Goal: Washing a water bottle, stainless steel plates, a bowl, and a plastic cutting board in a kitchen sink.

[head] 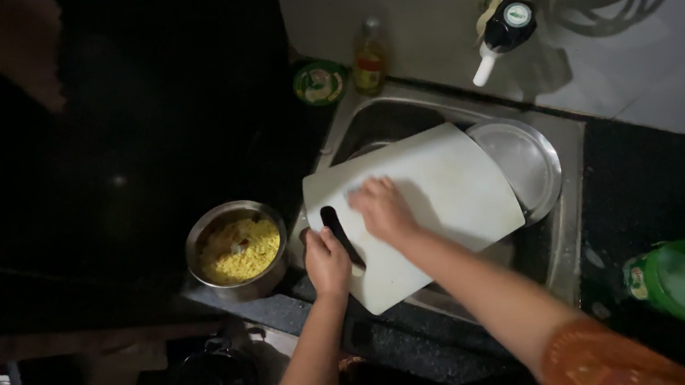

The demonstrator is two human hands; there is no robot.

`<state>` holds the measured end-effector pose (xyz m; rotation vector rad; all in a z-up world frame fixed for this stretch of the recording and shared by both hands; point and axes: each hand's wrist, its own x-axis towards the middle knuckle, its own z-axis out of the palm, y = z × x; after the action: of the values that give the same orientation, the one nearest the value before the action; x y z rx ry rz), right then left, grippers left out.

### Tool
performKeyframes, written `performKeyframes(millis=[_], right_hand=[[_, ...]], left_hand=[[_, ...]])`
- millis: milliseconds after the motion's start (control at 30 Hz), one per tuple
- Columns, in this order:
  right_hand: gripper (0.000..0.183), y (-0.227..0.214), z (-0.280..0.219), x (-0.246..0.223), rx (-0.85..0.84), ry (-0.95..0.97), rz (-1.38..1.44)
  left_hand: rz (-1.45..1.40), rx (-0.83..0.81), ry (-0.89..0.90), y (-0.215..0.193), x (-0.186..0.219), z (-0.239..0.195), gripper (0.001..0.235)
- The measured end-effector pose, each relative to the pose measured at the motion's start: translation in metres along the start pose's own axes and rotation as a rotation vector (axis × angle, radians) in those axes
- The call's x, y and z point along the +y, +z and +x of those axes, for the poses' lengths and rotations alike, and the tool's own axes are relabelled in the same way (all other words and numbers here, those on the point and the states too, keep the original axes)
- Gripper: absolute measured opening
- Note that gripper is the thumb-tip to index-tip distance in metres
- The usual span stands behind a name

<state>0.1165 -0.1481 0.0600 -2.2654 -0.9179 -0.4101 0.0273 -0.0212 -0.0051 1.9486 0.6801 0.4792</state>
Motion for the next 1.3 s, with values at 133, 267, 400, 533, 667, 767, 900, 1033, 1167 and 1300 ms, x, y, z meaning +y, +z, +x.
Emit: performKeyframes(millis=[133, 267, 400, 533, 667, 767, 900, 1033, 1167, 1300], right_hand=[[0.016, -0.007, -0.005, -0.015, 0.047, 0.065, -0.072], [0.019, -0.036, -0.102, -0.031, -0.085, -0.061, 0.133], [0.010, -0.052, -0.151, 0.030, 0.097, -0.067, 0.035], [0.010, -0.069, -0.108, 0.100, 0.079, 0.305, -0.242], [0.013, -0.017, -0.073, 0.030, 0.217, 0.223, -0.069], [0.014, -0.011, -0.055, -0.026, 0.152, -0.004, 0.080], [0.012, 0.000, -0.035, 0.046, 0.147, 0.081, -0.027], [0.013, -0.004, -0.031, 0.020, 0.180, 0.291, -0.128], [0.012, -0.006, -0.043, -0.008, 0.119, -0.089, 0.029], [0.010, -0.012, -0.040, 0.120, 0.227, 0.153, -0.096]], left_hand=[[-0.040, 0.012, 0.022, -0.006, 0.010, -0.004, 0.029], [0.006, 0.011, -0.025, -0.003, 0.007, 0.000, 0.030], [-0.021, -0.002, -0.092, -0.004, 0.013, 0.000, 0.033], [0.002, -0.013, -0.095, -0.002, 0.005, 0.001, 0.035], [-0.052, 0.006, -0.082, -0.009, 0.013, 0.000, 0.036], [-0.057, -0.002, -0.089, -0.005, 0.006, 0.001, 0.037], [-0.048, -0.001, -0.088, -0.006, 0.010, 0.001, 0.037], [-0.051, 0.017, -0.077, -0.002, 0.003, 0.001, 0.038], [-0.030, -0.002, -0.098, 0.001, -0.002, 0.004, 0.039], [-0.077, -0.026, -0.121, -0.009, 0.016, 0.000, 0.039]])
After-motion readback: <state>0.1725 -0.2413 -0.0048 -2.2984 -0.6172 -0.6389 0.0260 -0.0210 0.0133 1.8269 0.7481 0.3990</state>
